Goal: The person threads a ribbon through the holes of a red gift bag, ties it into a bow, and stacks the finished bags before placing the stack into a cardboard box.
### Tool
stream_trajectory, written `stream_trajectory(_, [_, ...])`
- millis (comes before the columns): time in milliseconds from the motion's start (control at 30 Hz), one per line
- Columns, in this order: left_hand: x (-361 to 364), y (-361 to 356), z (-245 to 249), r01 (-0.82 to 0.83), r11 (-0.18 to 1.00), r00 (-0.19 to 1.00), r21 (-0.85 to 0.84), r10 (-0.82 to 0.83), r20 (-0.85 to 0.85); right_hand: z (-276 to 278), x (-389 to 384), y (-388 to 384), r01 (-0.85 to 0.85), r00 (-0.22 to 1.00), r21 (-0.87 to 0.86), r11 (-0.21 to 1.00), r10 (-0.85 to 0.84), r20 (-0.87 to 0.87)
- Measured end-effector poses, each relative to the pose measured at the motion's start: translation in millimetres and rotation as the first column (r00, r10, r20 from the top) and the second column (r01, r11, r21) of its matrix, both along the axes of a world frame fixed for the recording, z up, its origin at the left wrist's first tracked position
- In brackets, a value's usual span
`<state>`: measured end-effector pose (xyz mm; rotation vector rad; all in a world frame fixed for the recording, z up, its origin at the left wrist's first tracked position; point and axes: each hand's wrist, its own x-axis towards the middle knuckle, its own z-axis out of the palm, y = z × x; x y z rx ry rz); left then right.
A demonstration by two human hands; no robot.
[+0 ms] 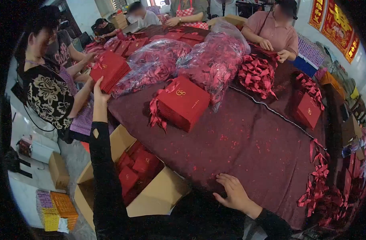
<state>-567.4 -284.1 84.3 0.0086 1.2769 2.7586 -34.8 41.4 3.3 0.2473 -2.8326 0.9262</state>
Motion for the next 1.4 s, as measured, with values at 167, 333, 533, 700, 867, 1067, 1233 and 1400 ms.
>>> stream_trajectory(167, [2,-5,-4,-0.003,1.000,1.000,0.012,0.003,-0.013,0,-2,1,0.002,1.000,-0.010,1.000,-0.002,0.005])
stream_trajectory(333, [18,-6,-9,0.091,0.995,0.986,-0.041,-0.096,-0.139,-1,-2,3,0.015,1.000,-0.111,0.994,-0.014,0.014])
stream_trajectory(533, [94,-2,28,0.671,0.731,0.700,0.123,-0.679,0.219,2,-1,1,0.028,1.000,-0.070,0.997,-0.027,0.014])
stream_trajectory(700, [22,-46,-8,0.619,0.777,0.778,0.113,-0.626,0.043,1,-17,5,0.178,0.984,-0.506,0.844,-0.147,0.101])
stream_trajectory(867, [2,-64,-15,0.359,0.929,0.927,0.092,-0.344,-0.146,13,-94,-2,0.200,0.969,-0.831,0.520,-0.229,0.090])
stream_trajectory(1067, [0,-54,-21,0.069,0.984,0.981,0.166,-0.097,0.167,-3,-223,15,0.512,0.855,-0.836,0.196,-0.205,0.476])
stream_trajectory(1233, [4,-42,-23,-0.283,0.953,0.858,0.106,0.202,0.473,-9,-267,3,0.515,0.842,-0.846,-0.139,-0.102,0.529])
stream_trajectory(1400, [167,125,-22,0.185,0.774,0.936,-0.605,-0.327,-0.132,-30,-298,-5,0.567,0.793,-0.818,-0.091,-0.206,0.573])
